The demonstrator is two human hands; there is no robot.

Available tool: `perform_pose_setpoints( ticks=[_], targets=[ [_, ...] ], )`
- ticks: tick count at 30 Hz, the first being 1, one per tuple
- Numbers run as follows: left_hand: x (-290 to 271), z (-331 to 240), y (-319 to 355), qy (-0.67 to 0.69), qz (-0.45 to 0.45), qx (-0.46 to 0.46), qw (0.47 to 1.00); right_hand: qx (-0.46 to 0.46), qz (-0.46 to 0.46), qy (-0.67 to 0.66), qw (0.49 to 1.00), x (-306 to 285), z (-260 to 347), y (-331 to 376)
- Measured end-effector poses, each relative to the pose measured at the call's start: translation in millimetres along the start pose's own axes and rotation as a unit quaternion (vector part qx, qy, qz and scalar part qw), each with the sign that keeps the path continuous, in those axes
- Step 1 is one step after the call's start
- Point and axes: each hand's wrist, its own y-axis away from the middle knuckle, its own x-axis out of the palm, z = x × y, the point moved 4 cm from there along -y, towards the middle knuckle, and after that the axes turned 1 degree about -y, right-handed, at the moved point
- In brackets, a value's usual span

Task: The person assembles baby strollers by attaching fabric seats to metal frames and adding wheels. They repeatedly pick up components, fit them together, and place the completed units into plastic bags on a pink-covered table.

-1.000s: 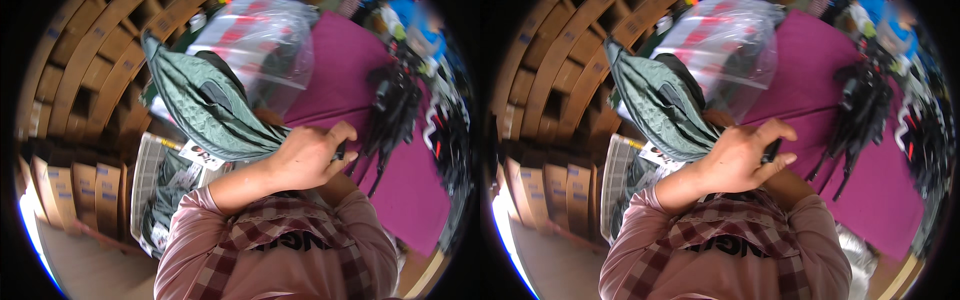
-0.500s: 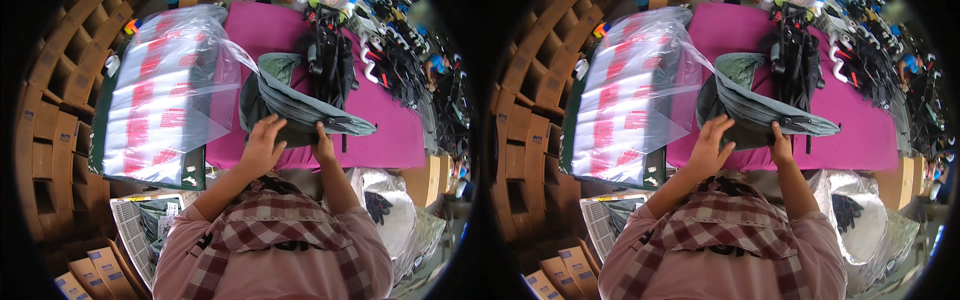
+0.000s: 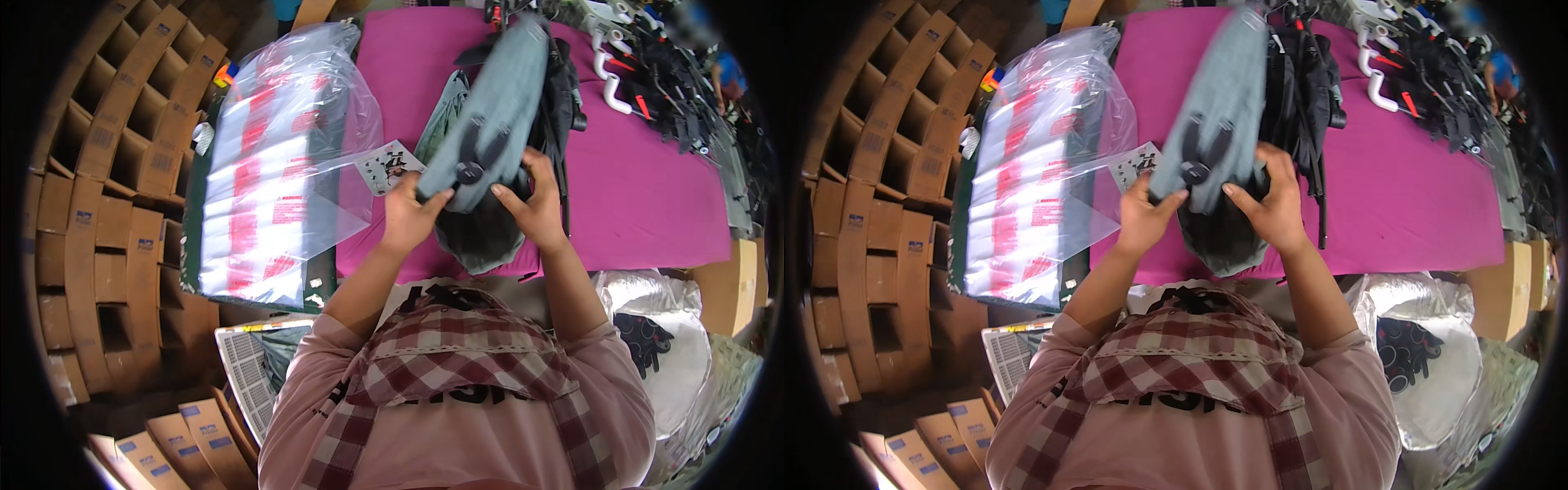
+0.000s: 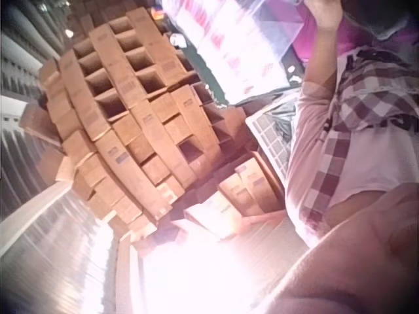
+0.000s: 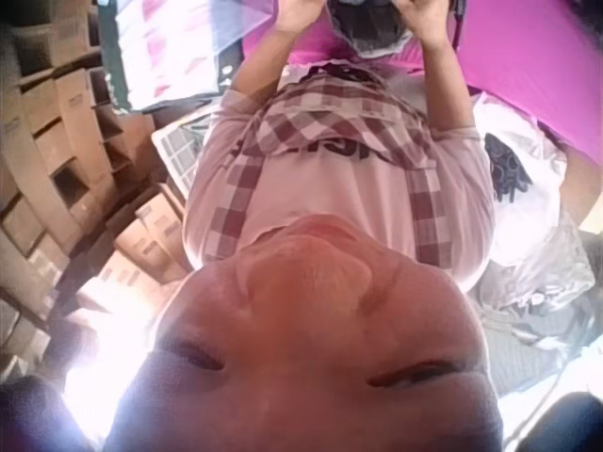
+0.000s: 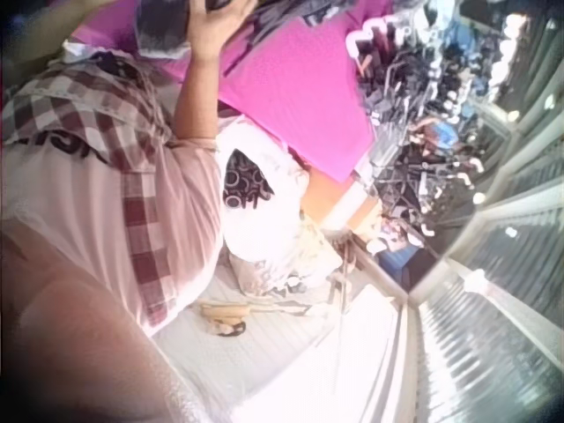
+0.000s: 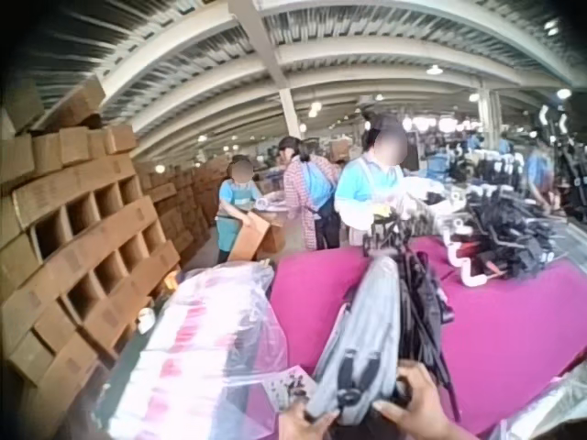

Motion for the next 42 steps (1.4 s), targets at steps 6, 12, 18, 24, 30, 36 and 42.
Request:
perform_pose_setpoints(
  ticks=[6, 12, 18, 24, 30, 36, 42],
  targets=[
    [-73.3, -72.0, 10.7, 0.141, -0.199, -0.007, 0.97, 0.084, -0.004, -0.064, 0.994, 25.1, -65.0, 40.4],
    [-116.3, -81.5, 53.4, 0.137, -0.284, 0.038, 0.948, 0.148, 0.3, -0.226, 0.915, 58.5, -68.7, 85.0],
    [-145.5, -73.2, 46.5, 0.389, -0.348, -0.028, 0.852, 0.008, 0.248, -0.137, 0.959, 38.9, -38.4, 2.9],
    [-164.7, 35.1, 69.0, 0.506, -0.368, -0.209, 0.751, -0.134, -0.059, -0.211, 0.966, -7.7, 87.8, -146.2],
    [-115.5, 202.9, 181.0, 0.493, -0.343, -0.38, 0.704, -0.109, 0.215, -0.044, 0.97, 82.1, 72.6, -31.0],
    [-113.3, 211.0, 225.9, 0.572, -0.246, -0.352, 0.699, 0.316, 0.554, -0.012, 0.77, 130.7, -138.2, 233.3],
    [-136.1, 236.2, 222.2, 0.507, -0.211, -0.327, 0.769, 0.354, 0.648, -0.252, 0.625, 180.1, -47.3, 155.6]
  ],
)
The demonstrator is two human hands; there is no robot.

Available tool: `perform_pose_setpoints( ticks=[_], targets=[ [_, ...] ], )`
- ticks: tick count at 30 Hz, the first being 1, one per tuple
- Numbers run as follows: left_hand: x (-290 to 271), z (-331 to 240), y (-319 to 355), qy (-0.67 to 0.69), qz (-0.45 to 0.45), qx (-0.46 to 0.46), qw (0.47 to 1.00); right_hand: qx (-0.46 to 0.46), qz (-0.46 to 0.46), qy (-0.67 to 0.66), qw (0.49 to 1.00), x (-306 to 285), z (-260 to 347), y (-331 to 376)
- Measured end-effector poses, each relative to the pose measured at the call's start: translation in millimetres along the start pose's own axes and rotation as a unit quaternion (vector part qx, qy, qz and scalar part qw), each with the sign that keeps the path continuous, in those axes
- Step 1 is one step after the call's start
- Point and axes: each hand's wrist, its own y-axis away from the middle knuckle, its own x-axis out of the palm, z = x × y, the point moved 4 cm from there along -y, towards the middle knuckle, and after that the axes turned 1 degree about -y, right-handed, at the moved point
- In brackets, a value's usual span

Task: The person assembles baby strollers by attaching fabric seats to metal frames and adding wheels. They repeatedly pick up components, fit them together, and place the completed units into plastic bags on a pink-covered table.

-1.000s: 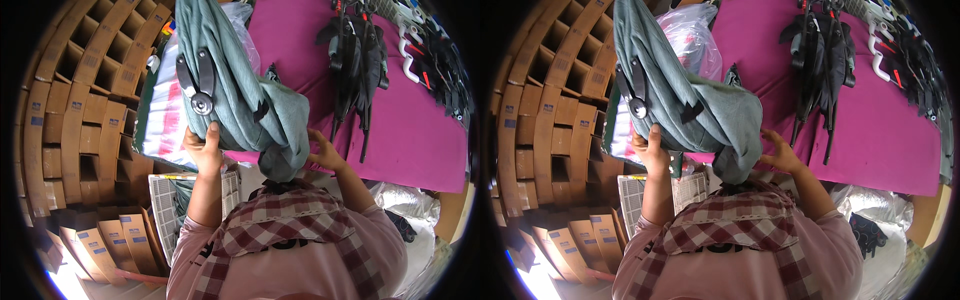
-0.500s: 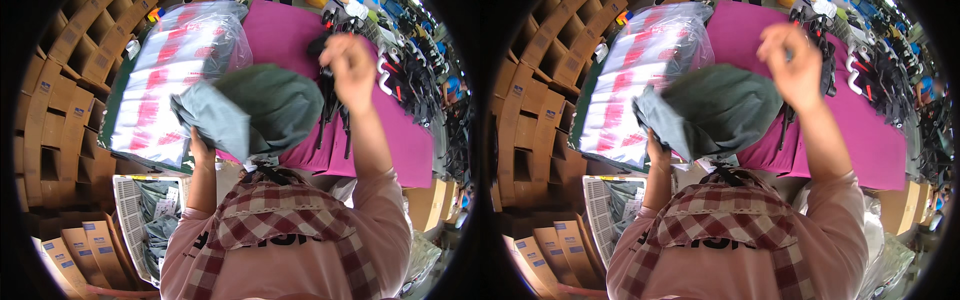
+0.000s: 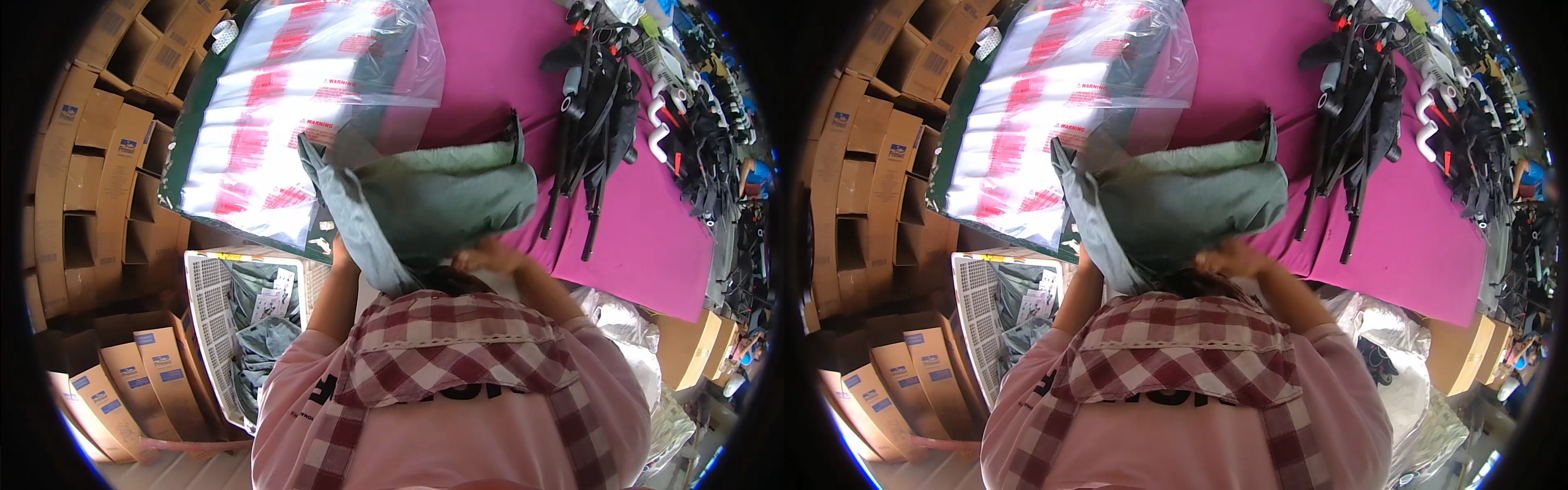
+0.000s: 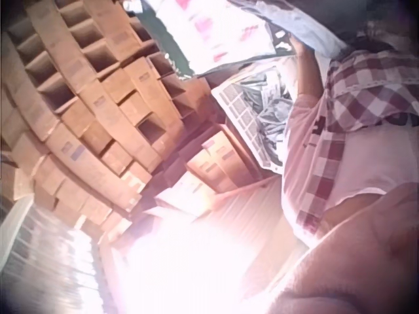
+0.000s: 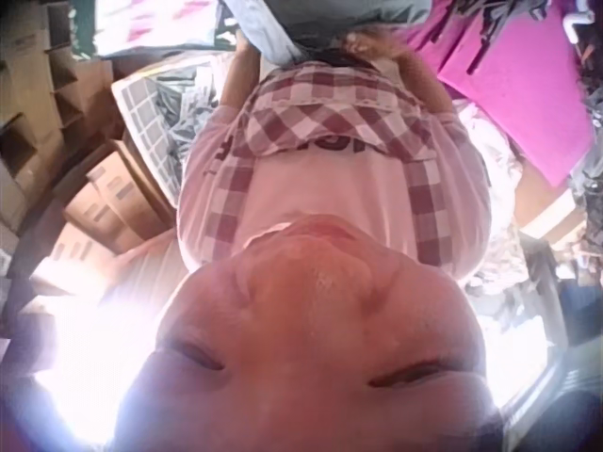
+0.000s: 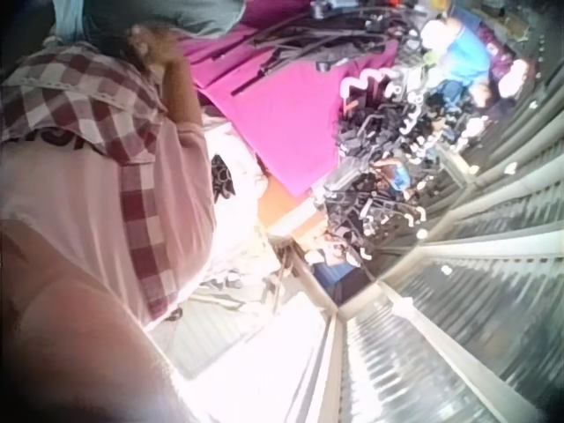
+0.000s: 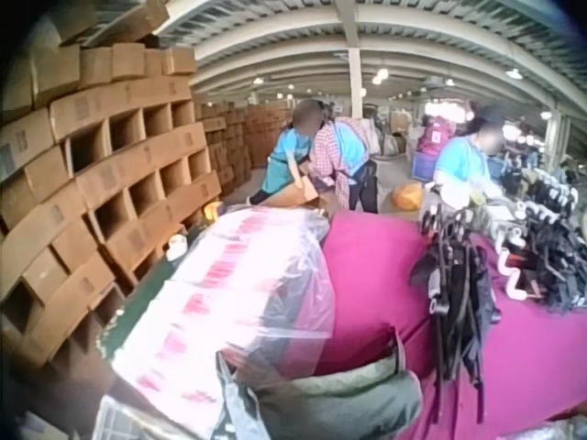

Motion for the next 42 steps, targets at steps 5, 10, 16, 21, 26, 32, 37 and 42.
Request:
perform_pose_setpoints(
  ticks=[5, 10, 16, 21, 26, 32, 37, 42],
  targets=[
    [51.2, -4.0, 1.6, 0.031, 0.029, -0.041, 0.998, -0.429, -0.446, 0.021, 0.786, -88.2, 237.8, 70.1],
    [11.1, 39.8, 6.0, 0.191, 0.041, -0.023, 0.981, -0.349, -0.492, 0.171, 0.779, -114.6, 206.3, 66.9],
    [4.6, 13.5, 44.2, -0.523, 0.143, 0.097, 0.835, -0.01, -0.647, 0.03, 0.762, -104.3, -71.6, 70.0],
    [111.7, -43.0, 34.4, -0.418, 0.326, 0.043, 0.847, -0.002, -0.459, 0.015, 0.888, -72.3, -72.6, 72.9],
    [138.3, -95.4, -107.1, -0.231, 0.225, 0.253, 0.912, -0.119, -0.44, -0.028, 0.89, -70.4, -51.0, 34.2],
    [194.9, -106.0, -78.0, -0.48, 0.043, 0.211, 0.85, -0.022, -0.478, 0.01, 0.878, -55.3, -70.3, 59.1],
    [98.7, -51.7, -57.9, -0.683, 0.037, 0.181, 0.707, -0.156, -0.695, 0.155, 0.684, -90.6, -13.0, 78.8],
    [125.0, -53.6, -0.1, -0.737, 0.052, 0.294, 0.606, -0.405, -0.459, 0.406, 0.678, -38.8, 143.3, 48.4]
  ],
)
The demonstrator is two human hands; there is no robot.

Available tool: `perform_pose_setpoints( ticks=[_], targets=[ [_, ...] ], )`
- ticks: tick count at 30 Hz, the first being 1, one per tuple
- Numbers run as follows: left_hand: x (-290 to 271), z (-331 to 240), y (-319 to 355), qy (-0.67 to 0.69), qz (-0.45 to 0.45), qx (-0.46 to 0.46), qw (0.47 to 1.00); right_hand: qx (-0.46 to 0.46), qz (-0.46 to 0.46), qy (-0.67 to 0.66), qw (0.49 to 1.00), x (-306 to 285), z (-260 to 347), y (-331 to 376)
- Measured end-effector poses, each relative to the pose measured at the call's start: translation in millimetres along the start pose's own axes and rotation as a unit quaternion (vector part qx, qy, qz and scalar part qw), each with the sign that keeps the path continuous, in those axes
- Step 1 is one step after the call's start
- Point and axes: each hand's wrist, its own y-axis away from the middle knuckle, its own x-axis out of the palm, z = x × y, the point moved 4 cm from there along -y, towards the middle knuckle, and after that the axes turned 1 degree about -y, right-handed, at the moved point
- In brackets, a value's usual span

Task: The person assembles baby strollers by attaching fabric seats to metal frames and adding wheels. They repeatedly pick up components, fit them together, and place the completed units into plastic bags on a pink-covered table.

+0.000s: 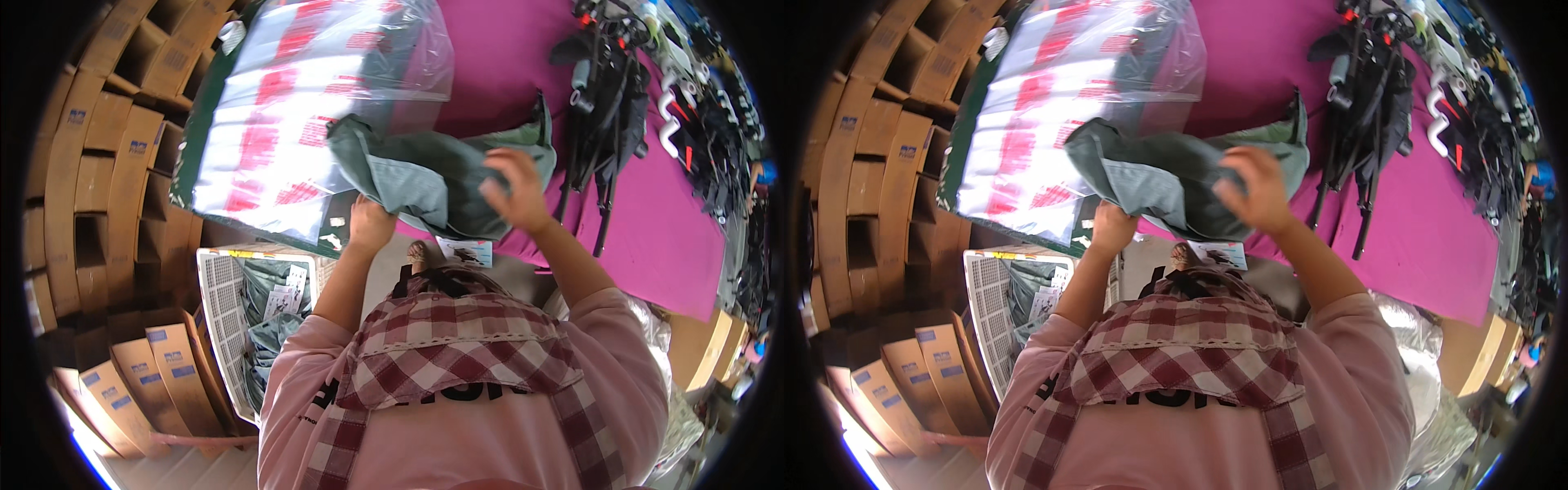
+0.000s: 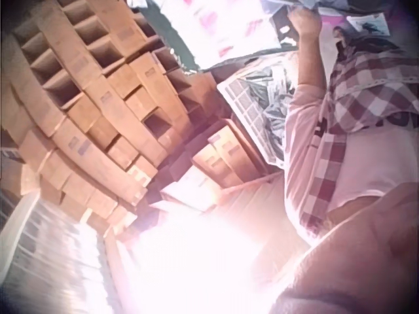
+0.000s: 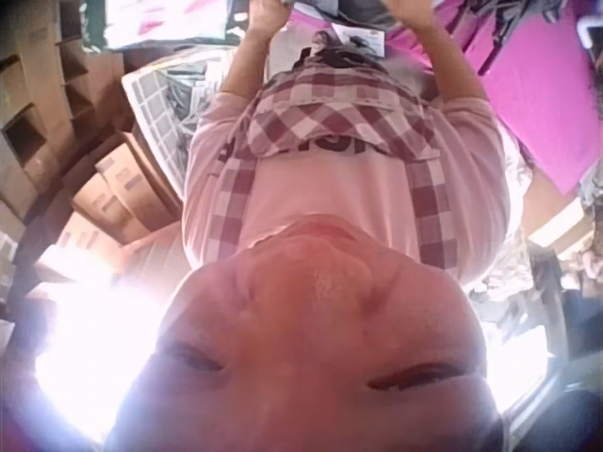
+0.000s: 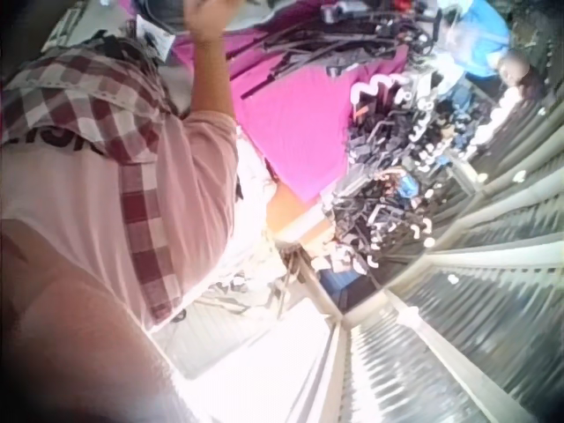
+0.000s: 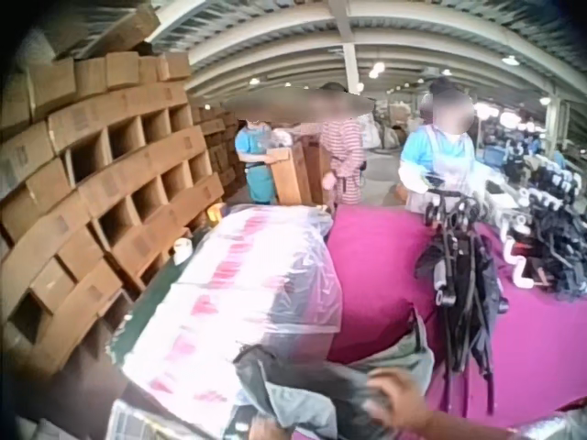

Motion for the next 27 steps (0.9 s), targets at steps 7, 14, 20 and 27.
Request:
perform_pose_setpoints(
  ticks=[7, 14, 20, 27],
  targets=[
    [8.9, -9.7, 36.3, -0.024, -0.042, -0.013, 0.999, -0.099, 0.336, 0.137, 0.926, 105.7, 47.6, -17.3],
    [1.1, -15.8, 34.3, 0.032, -0.039, -0.001, 0.999, -0.088, -0.216, 0.291, 0.928, -104.4, -68.2, -195.7],
    [-10.6, -16.4, 13.9, 0.0, 0.007, 0.003, 1.0, -0.068, -0.215, 0.252, 0.941, -96.8, -11.1, -92.2],
    [-12.5, -107.6, -47.8, 0.08, -0.015, 0.231, 0.97, 0.337, -0.1, 0.171, 0.92, -43.7, -44.6, 106.0]
  ],
)
